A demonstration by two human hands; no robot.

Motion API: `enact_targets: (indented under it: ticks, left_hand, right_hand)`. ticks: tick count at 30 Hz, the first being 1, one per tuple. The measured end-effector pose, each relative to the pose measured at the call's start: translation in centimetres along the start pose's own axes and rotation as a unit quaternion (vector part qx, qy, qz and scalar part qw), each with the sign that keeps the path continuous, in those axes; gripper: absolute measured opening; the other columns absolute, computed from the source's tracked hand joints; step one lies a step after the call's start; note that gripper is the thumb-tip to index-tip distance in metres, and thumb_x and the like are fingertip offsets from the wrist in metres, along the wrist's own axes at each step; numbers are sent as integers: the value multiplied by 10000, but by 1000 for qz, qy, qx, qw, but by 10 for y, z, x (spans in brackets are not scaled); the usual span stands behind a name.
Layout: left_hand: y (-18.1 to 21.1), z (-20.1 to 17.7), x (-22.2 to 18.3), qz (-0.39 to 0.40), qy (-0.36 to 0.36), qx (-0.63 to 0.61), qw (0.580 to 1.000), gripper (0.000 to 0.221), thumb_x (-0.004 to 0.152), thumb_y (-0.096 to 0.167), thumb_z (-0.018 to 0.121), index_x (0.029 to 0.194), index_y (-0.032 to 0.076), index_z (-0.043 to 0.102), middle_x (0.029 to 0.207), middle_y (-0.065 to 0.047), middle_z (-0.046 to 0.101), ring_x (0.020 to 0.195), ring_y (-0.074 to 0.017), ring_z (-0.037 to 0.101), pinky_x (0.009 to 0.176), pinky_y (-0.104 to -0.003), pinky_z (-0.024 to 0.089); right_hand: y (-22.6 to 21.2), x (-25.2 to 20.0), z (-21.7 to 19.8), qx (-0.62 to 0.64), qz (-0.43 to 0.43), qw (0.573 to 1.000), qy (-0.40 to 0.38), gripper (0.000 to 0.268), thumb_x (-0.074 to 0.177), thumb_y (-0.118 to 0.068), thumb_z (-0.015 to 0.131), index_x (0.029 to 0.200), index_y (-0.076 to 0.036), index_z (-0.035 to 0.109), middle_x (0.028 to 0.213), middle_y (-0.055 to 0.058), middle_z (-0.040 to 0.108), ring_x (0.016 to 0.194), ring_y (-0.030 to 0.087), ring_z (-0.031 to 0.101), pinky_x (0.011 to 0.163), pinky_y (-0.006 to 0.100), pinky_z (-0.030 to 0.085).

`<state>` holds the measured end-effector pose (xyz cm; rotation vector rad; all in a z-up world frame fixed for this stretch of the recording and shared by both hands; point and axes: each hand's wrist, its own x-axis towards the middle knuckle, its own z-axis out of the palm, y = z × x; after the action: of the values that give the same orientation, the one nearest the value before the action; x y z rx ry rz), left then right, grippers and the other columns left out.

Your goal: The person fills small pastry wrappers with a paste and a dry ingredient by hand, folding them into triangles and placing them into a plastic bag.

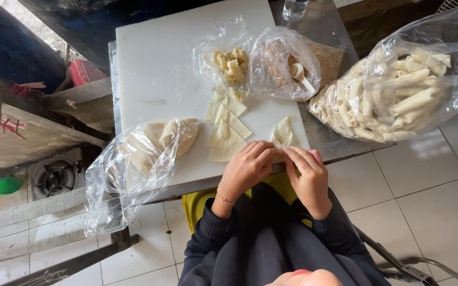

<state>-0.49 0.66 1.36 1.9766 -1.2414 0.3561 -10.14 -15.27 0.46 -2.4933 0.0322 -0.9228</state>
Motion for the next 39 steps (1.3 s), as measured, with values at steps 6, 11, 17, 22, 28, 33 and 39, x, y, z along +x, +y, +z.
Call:
enact_targets:
  ticks: [6,11,17,22,28,33,39]
  left_hand:
    - [1,-1,2,7,4,-1,1000,239,784,14,689,1023,29,677,1095,-79,679,1049,-273,653,971,-379,527]
    - [0,0,1,4,7,3,1000,183,806,15,687,988,36,680,1092,-58,683,1057,-254,653,1004,-375,520]
    - [1,0,2,-4,2,19,1000,225,799,30,692,1023,46,688,1089,-58,672,1066,-255,639,1021,-398,494]
    - [0,0,0,-10,-1,18,1000,259,788,43,695,1046,57,680,1109,-60,667,1089,-264,629,1036,-402,484]
    - [-4,5,-2,-33,-22,30,999,259,791,40,687,1043,80,646,1125,-46,656,1090,-237,638,1112,-448,432]
    - [-2,3,-3,-36,-15,39,999,303,831,80,704,1132,81,662,1143,-36,638,1088,-219,635,1096,-440,397]
    - [-1,3,-2,-23,11,71,997,154,923,139,717,1060,114,653,1088,-3,667,1081,-201,637,1055,-417,405]
  right_hand:
    - [4,12,-5,39,-35,998,-34,339,854,-1,748,1189,-48,729,1158,63,729,1022,269,632,911,375,532]
    - [9,18,-13,34,-66,993,-88,355,831,-62,773,1183,-48,726,1170,50,717,1024,264,620,932,383,507]
    - [15,20,-17,14,-74,991,-113,368,830,-88,781,1192,-67,723,1166,24,704,1026,242,618,916,381,499]
    - [19,15,-15,25,-77,991,-104,399,804,-116,793,1194,-68,723,1178,33,694,1032,248,602,938,403,484]
    - [26,15,-8,12,-97,989,-114,358,805,-116,794,1156,-80,729,1199,-6,704,1049,243,611,933,380,482]
    - [31,21,-9,46,-97,987,-121,340,787,-129,817,1118,-99,747,1171,-14,718,1015,247,609,912,377,499]
    - [28,23,-10,60,-93,988,-112,368,765,-115,823,1125,-86,752,1152,10,725,997,259,617,901,386,509]
